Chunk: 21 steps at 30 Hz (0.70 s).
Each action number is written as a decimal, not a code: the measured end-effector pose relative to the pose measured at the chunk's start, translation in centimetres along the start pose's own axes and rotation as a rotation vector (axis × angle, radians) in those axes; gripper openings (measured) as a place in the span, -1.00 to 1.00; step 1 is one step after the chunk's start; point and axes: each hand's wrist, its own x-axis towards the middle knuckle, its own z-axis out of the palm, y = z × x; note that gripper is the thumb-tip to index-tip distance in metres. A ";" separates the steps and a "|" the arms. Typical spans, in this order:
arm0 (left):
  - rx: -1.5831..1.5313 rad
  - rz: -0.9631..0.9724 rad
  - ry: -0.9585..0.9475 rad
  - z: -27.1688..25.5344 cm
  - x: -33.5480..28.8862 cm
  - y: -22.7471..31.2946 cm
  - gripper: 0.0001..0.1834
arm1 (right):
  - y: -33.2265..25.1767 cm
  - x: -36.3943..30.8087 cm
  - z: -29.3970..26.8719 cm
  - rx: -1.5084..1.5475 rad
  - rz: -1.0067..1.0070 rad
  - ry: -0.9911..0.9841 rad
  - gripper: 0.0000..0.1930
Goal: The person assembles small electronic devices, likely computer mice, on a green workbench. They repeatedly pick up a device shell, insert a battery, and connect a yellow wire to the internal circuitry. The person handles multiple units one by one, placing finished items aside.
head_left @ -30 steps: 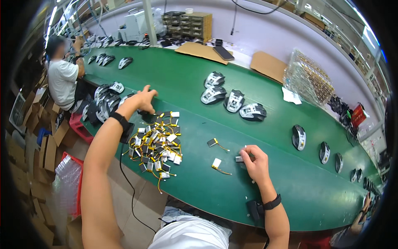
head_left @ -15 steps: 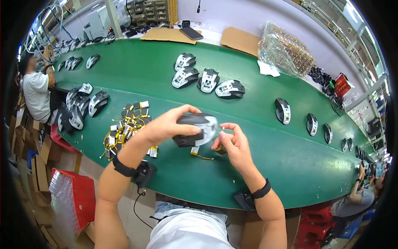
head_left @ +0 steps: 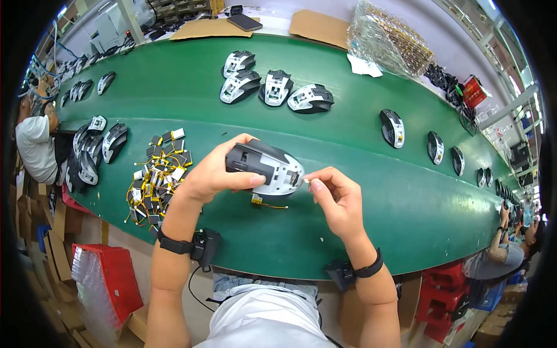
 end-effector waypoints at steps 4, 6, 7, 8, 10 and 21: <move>-0.035 0.045 -0.027 -0.4 0.4 -0.5 -0.31 | -1.0 0.1 0.1 0.214 0.142 0.042 -0.85; -0.128 0.081 -0.034 0.0 0.8 -1.6 -0.34 | -1.0 0.0 0.5 0.158 0.125 0.050 -0.87; -0.174 0.099 -0.035 0.3 1.1 -2.0 -0.35 | -0.9 0.0 0.7 0.130 0.116 0.053 -0.87; -0.310 0.078 -0.047 0.7 1.0 -2.3 -0.42 | -0.8 -0.3 0.8 0.076 0.089 0.054 -0.90; -0.460 0.036 -0.056 0.4 1.0 -3.3 -0.48 | -0.9 -0.2 1.1 0.084 0.055 0.015 -0.90; -0.420 0.101 -0.190 1.8 0.3 -2.2 -0.02 | -0.9 -0.1 1.2 0.253 0.269 0.106 -0.86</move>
